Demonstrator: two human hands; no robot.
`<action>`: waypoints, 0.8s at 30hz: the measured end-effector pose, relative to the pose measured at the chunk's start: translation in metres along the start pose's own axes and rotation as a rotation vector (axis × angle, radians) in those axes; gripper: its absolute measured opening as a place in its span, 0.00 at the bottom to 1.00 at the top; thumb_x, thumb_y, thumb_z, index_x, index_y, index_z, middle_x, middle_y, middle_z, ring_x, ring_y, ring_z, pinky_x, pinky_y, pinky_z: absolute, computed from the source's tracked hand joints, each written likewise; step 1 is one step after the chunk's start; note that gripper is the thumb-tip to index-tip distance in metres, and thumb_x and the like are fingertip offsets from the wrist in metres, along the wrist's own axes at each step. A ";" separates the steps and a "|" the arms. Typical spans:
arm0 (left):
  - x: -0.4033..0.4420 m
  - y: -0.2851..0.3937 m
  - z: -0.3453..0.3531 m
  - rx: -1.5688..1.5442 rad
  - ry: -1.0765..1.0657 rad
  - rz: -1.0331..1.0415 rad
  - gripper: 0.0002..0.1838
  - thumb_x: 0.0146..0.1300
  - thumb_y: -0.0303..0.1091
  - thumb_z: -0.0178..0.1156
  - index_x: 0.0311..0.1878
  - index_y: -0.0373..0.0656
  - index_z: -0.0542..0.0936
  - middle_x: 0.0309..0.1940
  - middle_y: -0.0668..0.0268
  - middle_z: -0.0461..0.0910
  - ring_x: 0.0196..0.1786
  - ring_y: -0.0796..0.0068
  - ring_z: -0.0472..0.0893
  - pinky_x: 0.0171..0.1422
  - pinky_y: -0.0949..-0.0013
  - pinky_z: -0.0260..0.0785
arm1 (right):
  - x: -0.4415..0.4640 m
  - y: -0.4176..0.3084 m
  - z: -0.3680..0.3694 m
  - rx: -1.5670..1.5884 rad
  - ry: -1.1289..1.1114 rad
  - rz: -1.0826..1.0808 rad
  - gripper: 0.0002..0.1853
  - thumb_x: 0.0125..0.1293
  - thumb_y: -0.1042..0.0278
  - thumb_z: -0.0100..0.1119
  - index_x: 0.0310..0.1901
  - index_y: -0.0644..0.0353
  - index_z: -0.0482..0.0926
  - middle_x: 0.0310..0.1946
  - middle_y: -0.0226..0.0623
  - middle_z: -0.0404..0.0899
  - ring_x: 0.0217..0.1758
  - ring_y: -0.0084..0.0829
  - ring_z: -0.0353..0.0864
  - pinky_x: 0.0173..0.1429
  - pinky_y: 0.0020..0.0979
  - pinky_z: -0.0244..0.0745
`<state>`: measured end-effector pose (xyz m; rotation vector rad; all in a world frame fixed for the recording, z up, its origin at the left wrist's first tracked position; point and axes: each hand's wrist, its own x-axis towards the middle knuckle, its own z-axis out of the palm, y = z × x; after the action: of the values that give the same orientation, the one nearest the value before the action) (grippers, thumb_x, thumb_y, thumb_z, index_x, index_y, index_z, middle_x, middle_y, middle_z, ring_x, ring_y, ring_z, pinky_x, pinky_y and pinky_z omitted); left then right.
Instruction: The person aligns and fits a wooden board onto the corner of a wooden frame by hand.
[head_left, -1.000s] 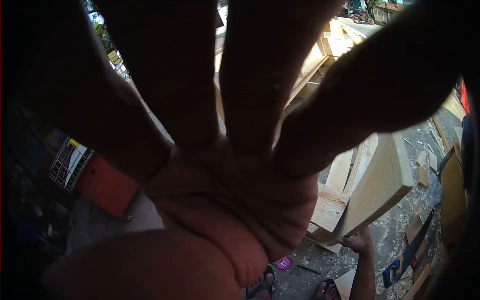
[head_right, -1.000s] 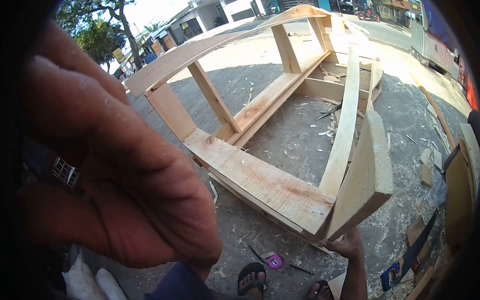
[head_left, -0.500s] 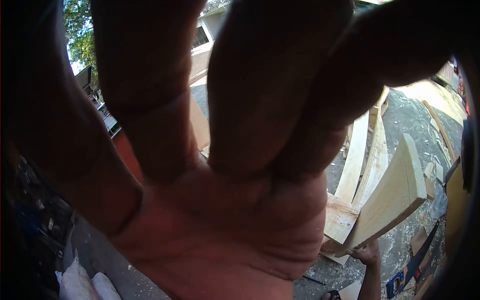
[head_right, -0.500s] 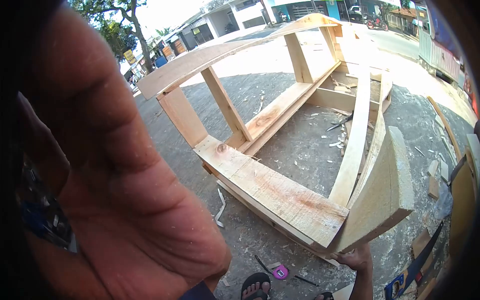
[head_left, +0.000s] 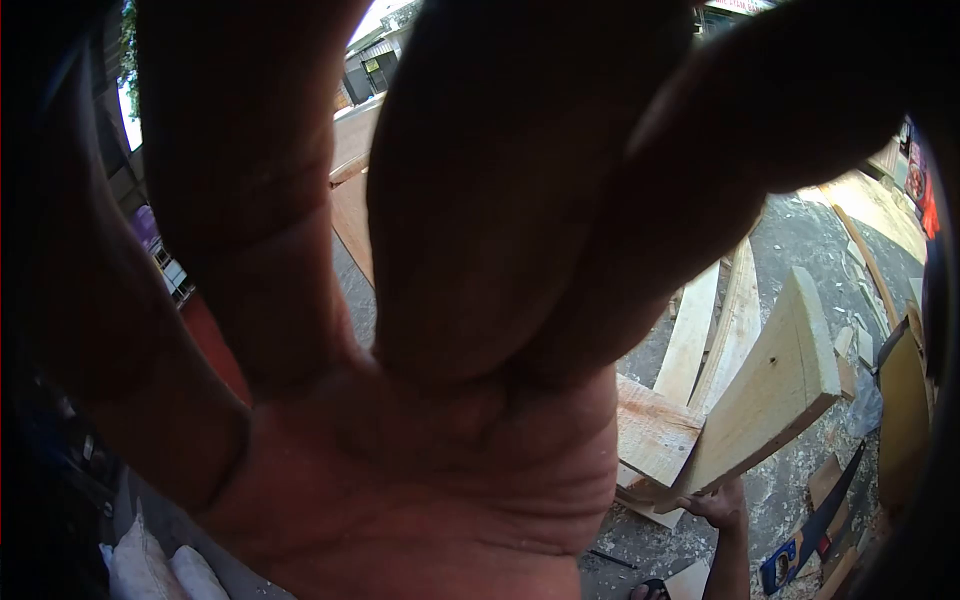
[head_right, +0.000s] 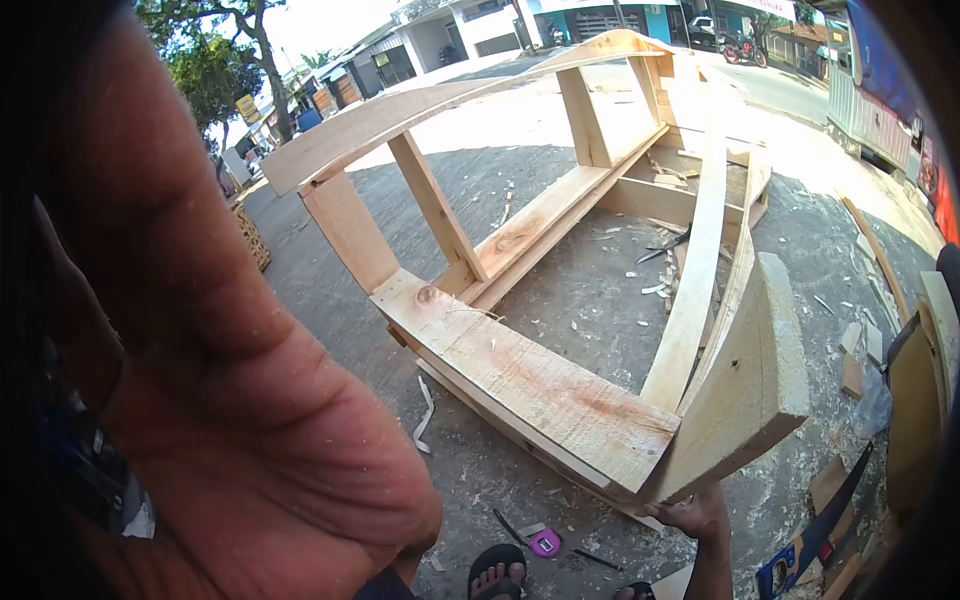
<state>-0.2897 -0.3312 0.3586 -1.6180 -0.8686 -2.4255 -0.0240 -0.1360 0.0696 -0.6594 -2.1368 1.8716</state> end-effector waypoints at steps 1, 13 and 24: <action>0.000 -0.003 0.001 -0.016 0.005 0.012 0.36 0.73 0.42 0.46 0.78 0.34 0.51 0.72 0.37 0.63 0.73 0.41 0.68 0.73 0.47 0.69 | 0.004 -0.001 -0.005 -0.022 0.016 -0.021 0.43 0.39 0.62 0.84 0.60 0.67 0.77 0.52 0.43 0.83 0.55 0.37 0.82 0.60 0.38 0.77; -0.041 -0.020 0.021 0.326 -0.171 0.136 0.29 0.71 0.35 0.45 0.73 0.32 0.59 0.64 0.39 0.73 0.67 0.44 0.75 0.72 0.49 0.70 | 0.004 -0.007 0.008 0.017 0.119 -0.196 0.46 0.39 0.59 0.84 0.62 0.65 0.73 0.54 0.43 0.80 0.58 0.36 0.79 0.61 0.38 0.76; -0.152 -0.124 -0.013 1.204 -0.865 -0.674 0.23 0.73 0.48 0.53 0.60 0.42 0.80 0.60 0.56 0.81 0.68 0.59 0.75 0.80 0.47 0.50 | 0.009 -0.004 0.003 -0.012 0.057 -0.254 0.54 0.40 0.52 0.83 0.70 0.62 0.67 0.65 0.48 0.73 0.70 0.45 0.71 0.73 0.44 0.66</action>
<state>-0.2821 -0.2682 0.1719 -1.7927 -2.5720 -0.6506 -0.0337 -0.1347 0.0716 -0.4147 -2.0864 1.6869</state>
